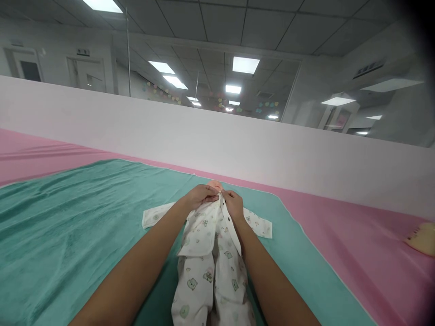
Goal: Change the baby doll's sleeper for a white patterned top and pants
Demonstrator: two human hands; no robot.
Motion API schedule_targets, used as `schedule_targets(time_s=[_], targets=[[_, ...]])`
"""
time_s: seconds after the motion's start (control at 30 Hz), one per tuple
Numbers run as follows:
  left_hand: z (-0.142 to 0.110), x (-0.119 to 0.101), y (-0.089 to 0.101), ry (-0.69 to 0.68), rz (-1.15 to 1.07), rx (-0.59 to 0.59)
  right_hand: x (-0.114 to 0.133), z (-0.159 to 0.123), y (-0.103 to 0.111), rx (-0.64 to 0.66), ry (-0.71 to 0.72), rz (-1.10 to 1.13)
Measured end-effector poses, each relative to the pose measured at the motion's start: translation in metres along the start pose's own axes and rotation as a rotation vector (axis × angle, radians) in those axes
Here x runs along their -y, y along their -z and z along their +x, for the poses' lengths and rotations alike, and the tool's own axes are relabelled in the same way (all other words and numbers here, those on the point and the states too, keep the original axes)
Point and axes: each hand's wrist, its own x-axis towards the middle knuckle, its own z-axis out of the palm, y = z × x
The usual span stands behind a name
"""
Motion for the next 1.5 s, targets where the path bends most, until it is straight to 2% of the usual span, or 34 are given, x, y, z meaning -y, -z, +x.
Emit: schedule_targets(time_s=[0.2,0.47,0.7,0.83,1.0,1.13,1.27,1.5], targets=[[-0.005,-0.002,0.002,0.028,-0.041,-0.004,-0.005,-0.001,-0.002,0.013,0.049,0.007],[0.0,0.001,0.004,0.01,0.017,0.029,-0.008,-0.001,-0.004,0.064,0.059,0.07],[-0.001,0.001,0.004,-0.012,0.077,0.022,-0.008,0.0,-0.003,0.198,0.103,0.127],[-0.005,-0.002,0.002,-0.082,0.246,0.057,-0.012,0.002,-0.004,0.262,0.092,0.151],[-0.008,-0.006,-0.006,-0.088,0.436,-0.035,-0.018,0.005,-0.006,0.253,0.081,0.152],[-0.008,-0.006,-0.011,-0.108,0.481,-0.036,-0.021,0.007,-0.007,0.239,0.053,0.153],[-0.007,-0.004,-0.012,-0.122,0.468,-0.057,-0.023,0.007,-0.008,0.229,0.048,0.145],[0.002,0.007,-0.001,-0.103,0.337,-0.092,-0.024,0.006,-0.006,0.218,0.008,0.216]])
